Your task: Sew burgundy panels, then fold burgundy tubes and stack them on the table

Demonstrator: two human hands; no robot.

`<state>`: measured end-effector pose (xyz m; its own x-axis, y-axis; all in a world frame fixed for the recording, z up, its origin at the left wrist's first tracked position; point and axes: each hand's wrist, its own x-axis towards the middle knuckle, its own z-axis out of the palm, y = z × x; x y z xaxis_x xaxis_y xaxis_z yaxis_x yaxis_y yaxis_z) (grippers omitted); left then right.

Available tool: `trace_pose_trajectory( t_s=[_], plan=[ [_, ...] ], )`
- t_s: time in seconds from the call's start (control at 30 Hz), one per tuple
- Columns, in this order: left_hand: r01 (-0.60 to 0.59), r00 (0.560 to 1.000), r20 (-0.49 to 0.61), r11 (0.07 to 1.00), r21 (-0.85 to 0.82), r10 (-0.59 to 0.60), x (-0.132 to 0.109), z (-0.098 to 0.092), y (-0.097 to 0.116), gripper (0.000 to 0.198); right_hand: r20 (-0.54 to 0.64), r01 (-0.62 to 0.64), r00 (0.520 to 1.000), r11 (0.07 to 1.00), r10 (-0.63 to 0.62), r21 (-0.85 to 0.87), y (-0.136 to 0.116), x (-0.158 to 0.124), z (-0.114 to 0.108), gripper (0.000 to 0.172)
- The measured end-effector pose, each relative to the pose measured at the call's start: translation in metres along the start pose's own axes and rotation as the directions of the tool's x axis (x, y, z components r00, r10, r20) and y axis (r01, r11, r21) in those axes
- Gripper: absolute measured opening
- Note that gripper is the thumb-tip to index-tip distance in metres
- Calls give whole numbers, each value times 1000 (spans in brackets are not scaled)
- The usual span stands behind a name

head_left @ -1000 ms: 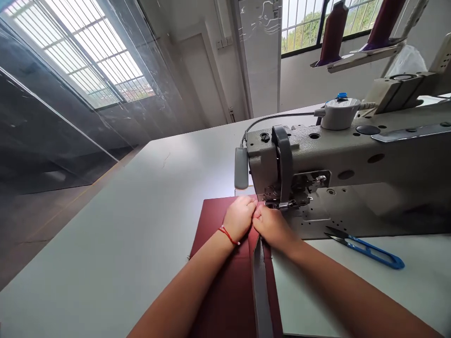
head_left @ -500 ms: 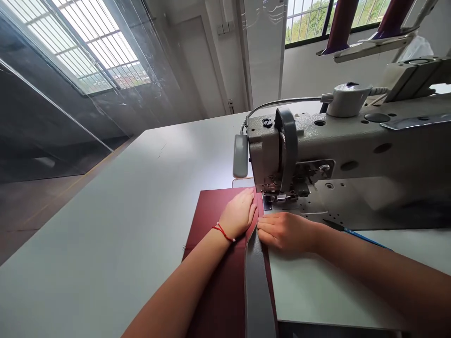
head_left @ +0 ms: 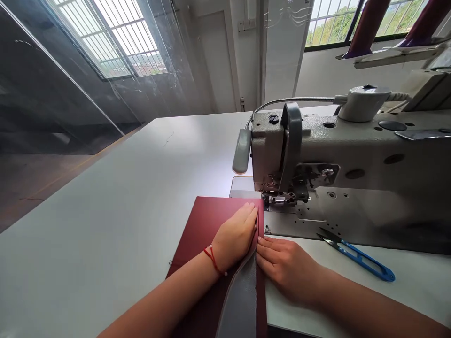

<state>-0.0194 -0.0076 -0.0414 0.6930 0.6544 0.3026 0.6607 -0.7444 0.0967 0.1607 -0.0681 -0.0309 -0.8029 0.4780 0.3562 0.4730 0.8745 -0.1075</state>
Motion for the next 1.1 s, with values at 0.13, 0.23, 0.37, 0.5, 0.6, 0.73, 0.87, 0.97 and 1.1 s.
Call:
trace_pose_trajectory(
  t_s=[0.13,0.23,0.37,0.5,0.6,0.73,0.87,0.97,1.1],
  plan=[
    [9,1000,20,1000,-22,-9,7,0,6,45,-1,-37,999,998,37,-50,-8,-5,-2,20],
    [-8,1000,17,1000,-18,8,16,1,8,44,-11,-51,999,996,50,-71,-10,-9,-5,21],
    [-60,998,-28,998,-19,60,23,2,8,42,-8,-75,997,996,75,-41,-9,-11,-7,18],
    [-72,997,-35,995,-67,70,27,2,3,43,-8,-76,997,997,76,4,-4,-9,-7,18],
    [-55,998,-13,995,-87,54,26,2,-1,43,-40,-69,997,998,70,13,-2,-8,-6,23],
    [-19,1000,5,995,-103,19,26,1,0,43,-38,-70,997,998,70,0,-2,-9,-4,28],
    [5,1000,1,994,-109,-5,26,1,4,41,-36,-60,998,998,61,13,-3,-10,-4,28],
    [17,1000,3,993,-114,-17,29,-1,7,38,-36,-59,998,998,60,16,-3,-11,-5,28],
    [40,999,-1,989,-144,-41,32,-4,11,35,-37,-60,998,998,60,6,-3,-13,-5,28]
  ],
)
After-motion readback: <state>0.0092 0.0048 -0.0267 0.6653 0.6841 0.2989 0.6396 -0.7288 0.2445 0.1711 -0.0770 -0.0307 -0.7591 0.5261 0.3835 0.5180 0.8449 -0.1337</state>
